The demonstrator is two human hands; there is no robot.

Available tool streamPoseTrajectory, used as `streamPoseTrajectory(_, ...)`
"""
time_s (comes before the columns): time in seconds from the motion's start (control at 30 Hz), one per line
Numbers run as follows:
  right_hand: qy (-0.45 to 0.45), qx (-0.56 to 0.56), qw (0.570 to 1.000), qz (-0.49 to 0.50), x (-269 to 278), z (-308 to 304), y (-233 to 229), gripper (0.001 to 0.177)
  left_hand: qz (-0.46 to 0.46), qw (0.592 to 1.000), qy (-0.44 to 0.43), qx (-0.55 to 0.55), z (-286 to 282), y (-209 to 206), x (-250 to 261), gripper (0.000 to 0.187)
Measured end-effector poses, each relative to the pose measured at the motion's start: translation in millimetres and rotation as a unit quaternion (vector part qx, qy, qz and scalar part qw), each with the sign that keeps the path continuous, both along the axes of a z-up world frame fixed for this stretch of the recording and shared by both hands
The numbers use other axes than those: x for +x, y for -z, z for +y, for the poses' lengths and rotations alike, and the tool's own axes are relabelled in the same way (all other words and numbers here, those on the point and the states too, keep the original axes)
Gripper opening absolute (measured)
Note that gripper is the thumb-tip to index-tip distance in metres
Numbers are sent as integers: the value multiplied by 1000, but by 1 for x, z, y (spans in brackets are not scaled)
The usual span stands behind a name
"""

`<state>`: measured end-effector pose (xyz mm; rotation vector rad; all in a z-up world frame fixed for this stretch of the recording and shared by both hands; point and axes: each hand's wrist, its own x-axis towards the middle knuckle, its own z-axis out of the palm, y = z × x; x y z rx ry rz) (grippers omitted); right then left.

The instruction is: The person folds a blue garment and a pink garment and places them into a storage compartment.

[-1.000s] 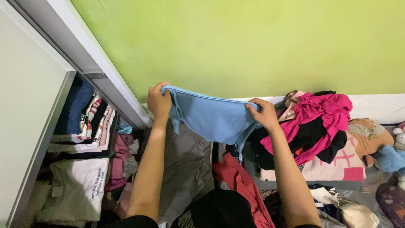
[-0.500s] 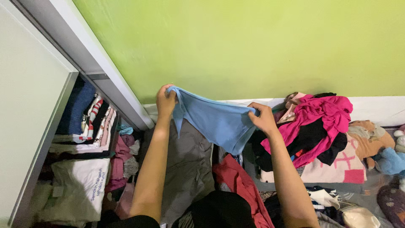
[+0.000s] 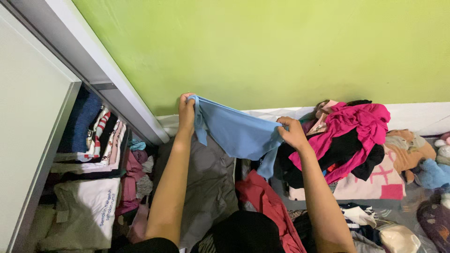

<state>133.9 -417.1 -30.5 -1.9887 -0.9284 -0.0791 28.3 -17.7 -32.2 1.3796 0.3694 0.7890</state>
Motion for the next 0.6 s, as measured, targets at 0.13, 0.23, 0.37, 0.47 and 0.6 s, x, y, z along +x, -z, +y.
streamPoseTrajectory(0.13, 11, -28, 999, 12, 2, 1, 3, 19, 6, 1000, 20, 19, 1, -8, -5, 19)
streamPoseTrajectory(0.23, 10, -52, 994, 94, 4, 4, 7, 18, 78, 996, 38, -3, 7, -3, -3, 21)
streamPoseTrajectory(0.37, -29, -19, 992, 121, 2, 11, 6, 16, 22, 989, 78, -120, 18, 8, 8, 24)
streamPoseTrajectory(0.47, -12, -59, 990, 130, -5, 14, -1, 14, 39, 992, 36, -112, 14, 6, 8, 25)
streamPoseTrajectory(0.6, -19, -70, 996, 58, -10, 16, -8, 18, 105, 991, -77, 14, 12, 1, 2, 33)
